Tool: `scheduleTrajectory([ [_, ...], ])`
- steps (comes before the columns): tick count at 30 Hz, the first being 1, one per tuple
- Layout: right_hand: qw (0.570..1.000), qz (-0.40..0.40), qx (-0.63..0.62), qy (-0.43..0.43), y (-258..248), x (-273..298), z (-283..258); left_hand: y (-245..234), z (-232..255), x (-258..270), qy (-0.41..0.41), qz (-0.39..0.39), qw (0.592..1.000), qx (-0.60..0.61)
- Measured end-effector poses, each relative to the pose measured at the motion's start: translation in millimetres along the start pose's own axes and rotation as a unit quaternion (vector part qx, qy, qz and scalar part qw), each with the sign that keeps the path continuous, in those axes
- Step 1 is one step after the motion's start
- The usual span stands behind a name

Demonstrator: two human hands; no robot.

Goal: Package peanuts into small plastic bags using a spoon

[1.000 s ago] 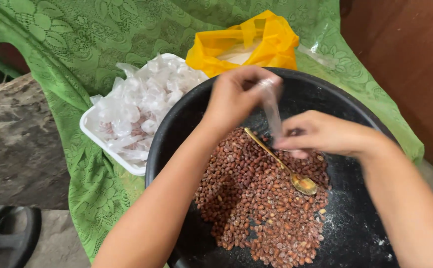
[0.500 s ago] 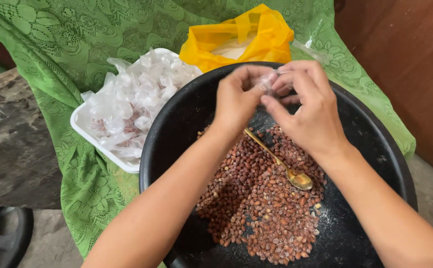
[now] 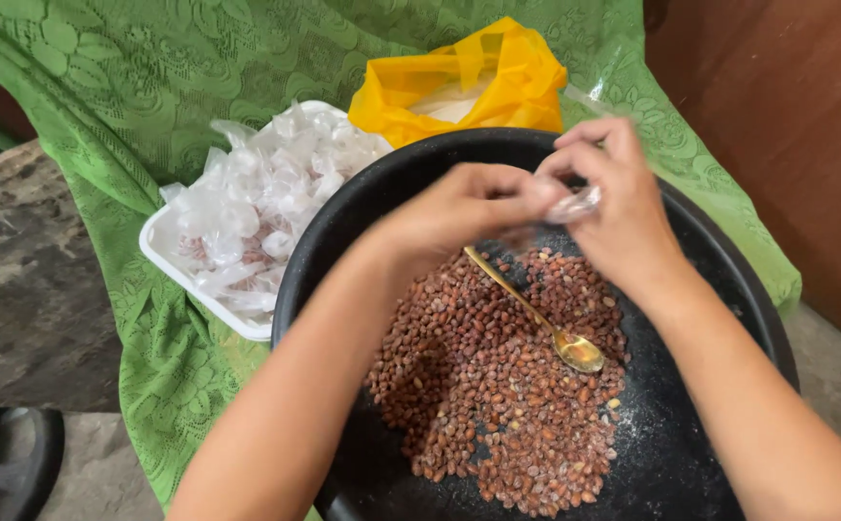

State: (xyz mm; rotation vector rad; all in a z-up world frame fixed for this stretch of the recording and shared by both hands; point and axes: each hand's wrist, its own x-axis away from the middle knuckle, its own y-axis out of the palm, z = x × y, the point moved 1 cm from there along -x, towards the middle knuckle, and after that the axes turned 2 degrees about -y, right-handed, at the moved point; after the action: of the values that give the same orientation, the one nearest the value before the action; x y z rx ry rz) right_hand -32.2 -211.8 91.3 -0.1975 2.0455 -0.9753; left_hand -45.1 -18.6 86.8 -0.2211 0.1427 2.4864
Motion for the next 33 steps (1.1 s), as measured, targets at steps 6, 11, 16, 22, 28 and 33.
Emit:
scheduleTrajectory([
  [6, 0.962, -0.267, 0.001, 0.055, -5, 4, 3, -68, 91, 70, 0.015, 0.402, 0.794, -0.456],
  [11, 0.922, -0.383, -0.023, 0.050, 2, 14, -11, -107, 97, 80, -0.289, 0.378, 0.641, -0.603],
  [16, 0.890, -0.452, -0.016, 0.052, 2, 13, -36, -120, 82, -9, -0.398, 0.274, 0.581, -0.655],
  [22, 0.886, -0.464, -0.018, 0.014, 20, 28, -28, -181, -54, -164, -0.263, 0.184, 0.645, -0.693],
  [28, 0.859, -0.510, -0.018, 0.035, 12, 21, -35, -198, -113, -177, -0.289, 0.116, 0.697, -0.646],
  [33, 0.869, -0.494, -0.028, 0.011, 16, 26, -33, -199, -101, -165, -0.280, 0.288, 0.725, -0.560],
])
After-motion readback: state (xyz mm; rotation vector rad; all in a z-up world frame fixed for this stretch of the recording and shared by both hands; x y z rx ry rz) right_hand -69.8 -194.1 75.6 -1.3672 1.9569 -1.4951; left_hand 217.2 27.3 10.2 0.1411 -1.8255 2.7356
